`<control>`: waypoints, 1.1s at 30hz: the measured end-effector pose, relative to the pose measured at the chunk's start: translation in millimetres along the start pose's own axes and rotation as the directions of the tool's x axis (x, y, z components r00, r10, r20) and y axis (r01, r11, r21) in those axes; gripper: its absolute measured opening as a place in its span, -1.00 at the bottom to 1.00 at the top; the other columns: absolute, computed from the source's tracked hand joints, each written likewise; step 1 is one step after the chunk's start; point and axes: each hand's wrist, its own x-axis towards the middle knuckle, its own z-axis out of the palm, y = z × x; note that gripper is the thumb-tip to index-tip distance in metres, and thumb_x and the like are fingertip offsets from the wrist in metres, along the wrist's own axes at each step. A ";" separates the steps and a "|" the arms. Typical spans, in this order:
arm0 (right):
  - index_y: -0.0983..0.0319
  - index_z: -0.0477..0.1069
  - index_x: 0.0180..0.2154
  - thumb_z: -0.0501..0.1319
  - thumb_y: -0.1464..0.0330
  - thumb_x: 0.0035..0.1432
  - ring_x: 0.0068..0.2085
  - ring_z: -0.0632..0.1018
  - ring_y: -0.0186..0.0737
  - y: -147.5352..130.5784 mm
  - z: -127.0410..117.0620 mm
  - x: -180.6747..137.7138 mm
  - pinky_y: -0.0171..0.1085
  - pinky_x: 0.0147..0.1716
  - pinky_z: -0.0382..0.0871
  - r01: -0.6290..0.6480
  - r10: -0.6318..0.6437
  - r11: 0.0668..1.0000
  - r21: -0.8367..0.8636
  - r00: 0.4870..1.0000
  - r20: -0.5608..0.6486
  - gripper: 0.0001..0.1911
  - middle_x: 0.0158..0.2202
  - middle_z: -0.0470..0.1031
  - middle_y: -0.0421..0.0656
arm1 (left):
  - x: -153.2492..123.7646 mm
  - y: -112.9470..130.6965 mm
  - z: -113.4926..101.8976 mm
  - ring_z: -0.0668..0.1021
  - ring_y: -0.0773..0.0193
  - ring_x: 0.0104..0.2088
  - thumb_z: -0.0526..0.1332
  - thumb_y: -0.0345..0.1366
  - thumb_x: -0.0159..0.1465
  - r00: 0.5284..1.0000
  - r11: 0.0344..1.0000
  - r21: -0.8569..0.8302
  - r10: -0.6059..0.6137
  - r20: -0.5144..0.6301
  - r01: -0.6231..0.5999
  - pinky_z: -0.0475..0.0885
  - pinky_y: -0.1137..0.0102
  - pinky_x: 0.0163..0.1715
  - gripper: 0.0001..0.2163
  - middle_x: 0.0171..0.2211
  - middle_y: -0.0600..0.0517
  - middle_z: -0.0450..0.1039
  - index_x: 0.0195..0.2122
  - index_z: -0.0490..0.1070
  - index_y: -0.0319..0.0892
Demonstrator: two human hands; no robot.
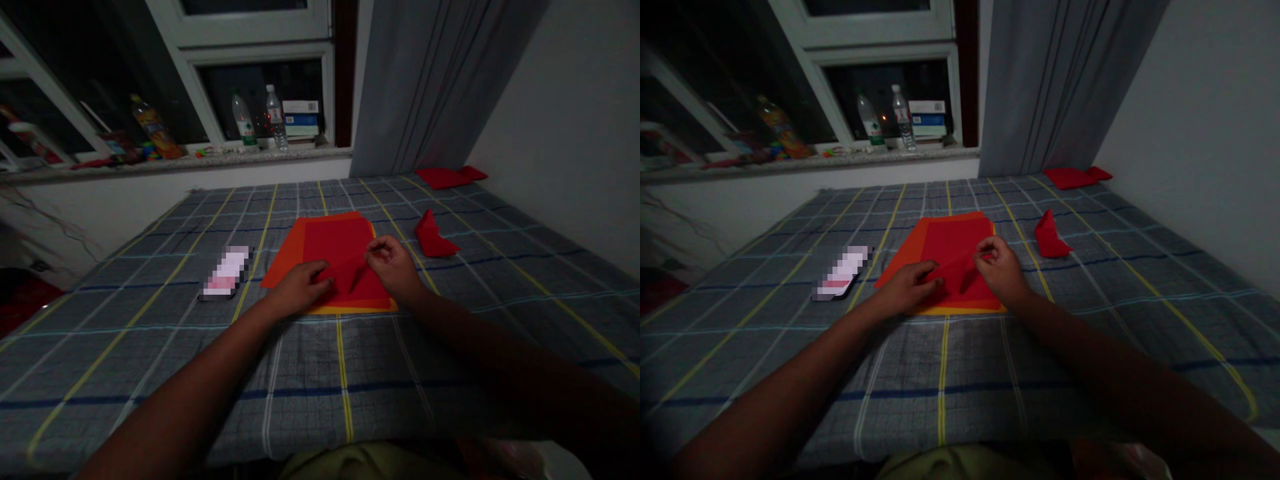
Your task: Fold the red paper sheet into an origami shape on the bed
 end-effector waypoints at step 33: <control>0.14 0.24 -0.27 0.37 0.19 0.01 -0.30 0.51 -0.30 -1.7 16.9 -22.0 -0.23 -0.24 0.46 -0.127 0.089 0.990 0.058 0.894 0.438 -0.63 -0.30 0.40 -0.25 | 1.9 -2.1 22.3 0.48 0.07 0.13 0.37 -0.21 0.17 0.992 0.879 -0.471 0.015 -0.128 -0.074 0.37 0.11 0.13 -0.80 0.14 -0.18 0.40 -0.29 0.42 -0.19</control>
